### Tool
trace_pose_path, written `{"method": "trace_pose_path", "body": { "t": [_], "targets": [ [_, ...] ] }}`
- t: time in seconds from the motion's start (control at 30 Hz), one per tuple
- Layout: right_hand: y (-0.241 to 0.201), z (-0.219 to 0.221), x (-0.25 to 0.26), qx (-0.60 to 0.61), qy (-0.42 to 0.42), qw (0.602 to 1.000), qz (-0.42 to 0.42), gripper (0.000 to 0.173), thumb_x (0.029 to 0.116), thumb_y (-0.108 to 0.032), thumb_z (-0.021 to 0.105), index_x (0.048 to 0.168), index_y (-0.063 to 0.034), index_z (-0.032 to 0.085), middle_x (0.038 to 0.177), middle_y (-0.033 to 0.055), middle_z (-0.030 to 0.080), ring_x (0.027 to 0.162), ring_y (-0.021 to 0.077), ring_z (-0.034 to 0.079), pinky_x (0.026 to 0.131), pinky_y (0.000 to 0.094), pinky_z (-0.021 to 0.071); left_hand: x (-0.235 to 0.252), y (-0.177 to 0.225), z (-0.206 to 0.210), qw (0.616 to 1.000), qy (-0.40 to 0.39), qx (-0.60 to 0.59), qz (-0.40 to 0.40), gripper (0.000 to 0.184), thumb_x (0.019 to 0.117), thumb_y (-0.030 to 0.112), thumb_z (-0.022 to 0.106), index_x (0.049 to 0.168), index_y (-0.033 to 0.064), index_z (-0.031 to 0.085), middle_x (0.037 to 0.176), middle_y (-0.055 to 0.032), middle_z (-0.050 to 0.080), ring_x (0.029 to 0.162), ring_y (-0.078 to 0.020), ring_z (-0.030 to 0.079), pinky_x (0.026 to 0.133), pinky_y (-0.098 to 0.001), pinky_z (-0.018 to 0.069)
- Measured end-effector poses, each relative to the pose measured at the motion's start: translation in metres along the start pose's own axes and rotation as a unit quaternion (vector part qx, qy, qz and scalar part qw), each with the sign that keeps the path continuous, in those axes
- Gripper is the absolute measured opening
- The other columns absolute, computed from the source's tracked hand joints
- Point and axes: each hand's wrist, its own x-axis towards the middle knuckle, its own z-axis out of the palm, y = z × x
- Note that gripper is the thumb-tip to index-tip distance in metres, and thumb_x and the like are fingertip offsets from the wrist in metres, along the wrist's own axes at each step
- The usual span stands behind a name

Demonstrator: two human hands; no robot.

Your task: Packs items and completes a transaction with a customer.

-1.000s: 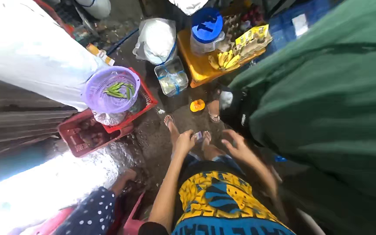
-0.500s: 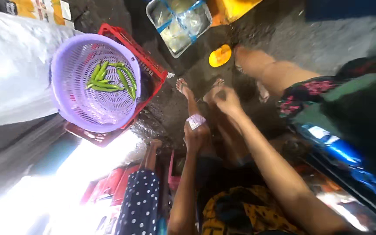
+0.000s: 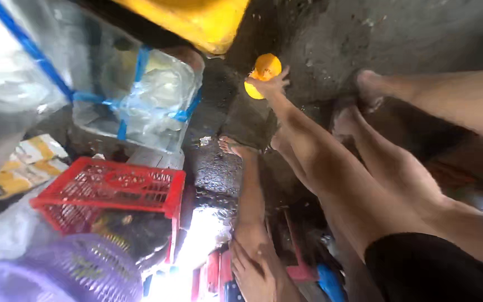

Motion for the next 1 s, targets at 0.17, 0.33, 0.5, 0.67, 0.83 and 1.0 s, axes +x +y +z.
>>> {"method": "trace_pose_path", "body": {
  "t": [0.17, 0.33, 0.5, 0.67, 0.83, 1.0],
  "targets": [
    [0.009, 0.033, 0.070, 0.025, 0.045, 0.999, -0.015, 0.140, 0.0706, -0.048, 0.093, 0.165, -0.0128, -0.005, 0.164, 0.0312, 0.019, 0.144, 0.0476, 0.038, 0.113, 0.0557, 0.0417, 0.023, -0.003, -0.017, 0.999, 0.015, 0.045, -0.028, 0.083, 0.0947, 0.044, 0.055, 0.152, -0.0121, 0.035, 0.155, -0.0356, 0.036, 0.142, -0.0493, 0.040, 0.114, -0.0585, 0.0378],
    [0.053, 0.047, 0.129, 0.028, 0.121, 0.992, -0.023, 0.145, 0.0523, -0.062, 0.092, 0.166, -0.0234, 0.011, 0.154, 0.0289, 0.040, 0.125, 0.0455, 0.056, 0.091, 0.0570, 0.0561, 0.029, -0.012, -0.027, 0.997, -0.015, 0.071, 0.020, 0.078, 0.0999, 0.046, 0.048, 0.155, -0.0070, 0.033, 0.159, -0.0283, 0.036, 0.144, -0.0420, 0.041, 0.117, -0.0542, 0.0357],
    [0.092, -0.029, 0.005, 0.084, 0.121, 0.980, -0.136, 0.138, 0.0584, -0.060, 0.090, 0.166, -0.0241, 0.012, 0.148, 0.0268, 0.048, 0.126, 0.0427, 0.058, 0.097, 0.0624, 0.0530, 0.029, 0.010, -0.040, 0.994, -0.082, 0.066, 0.032, 0.072, 0.1021, 0.048, 0.043, 0.161, 0.0076, 0.032, 0.165, -0.0133, 0.033, 0.146, -0.0366, 0.041, 0.116, -0.0602, 0.0362],
    [0.038, -0.101, -0.190, 0.165, 0.119, 0.938, -0.279, 0.135, 0.0585, -0.045, 0.094, 0.163, -0.0139, 0.015, 0.148, 0.0243, 0.048, 0.128, 0.0357, 0.057, 0.103, 0.0551, 0.0522, 0.038, 0.028, -0.052, 0.996, -0.022, -0.006, 0.087, 0.060, 0.1077, 0.035, 0.029, 0.159, 0.0052, 0.035, 0.163, -0.0177, 0.035, 0.149, -0.0375, 0.037, 0.118, -0.0601, 0.0323],
    [-0.076, -0.110, -0.251, 0.120, 0.091, 0.941, -0.302, 0.145, 0.0523, -0.056, 0.095, 0.165, -0.0203, 0.010, 0.149, 0.0275, 0.045, 0.123, 0.0431, 0.059, 0.093, 0.0597, 0.0556, 0.029, 0.069, -0.102, 0.981, 0.149, -0.036, 0.122, 0.060, 0.1010, 0.034, 0.040, 0.153, 0.0061, 0.046, 0.159, -0.0157, 0.043, 0.147, -0.0472, 0.034, 0.112, -0.0721, 0.0252],
    [-0.137, -0.095, -0.237, 0.001, 0.061, 0.931, -0.359, 0.144, 0.0502, -0.057, 0.096, 0.164, -0.0193, 0.016, 0.160, 0.0290, 0.030, 0.135, 0.0477, 0.049, 0.098, 0.0622, 0.0525, 0.010, 0.144, -0.204, 0.953, 0.212, -0.196, 0.097, 0.058, 0.0994, 0.028, 0.049, 0.150, -0.0008, 0.047, 0.156, -0.0230, 0.044, 0.142, -0.0497, 0.039, 0.112, -0.0692, 0.0297]
  ]
}}
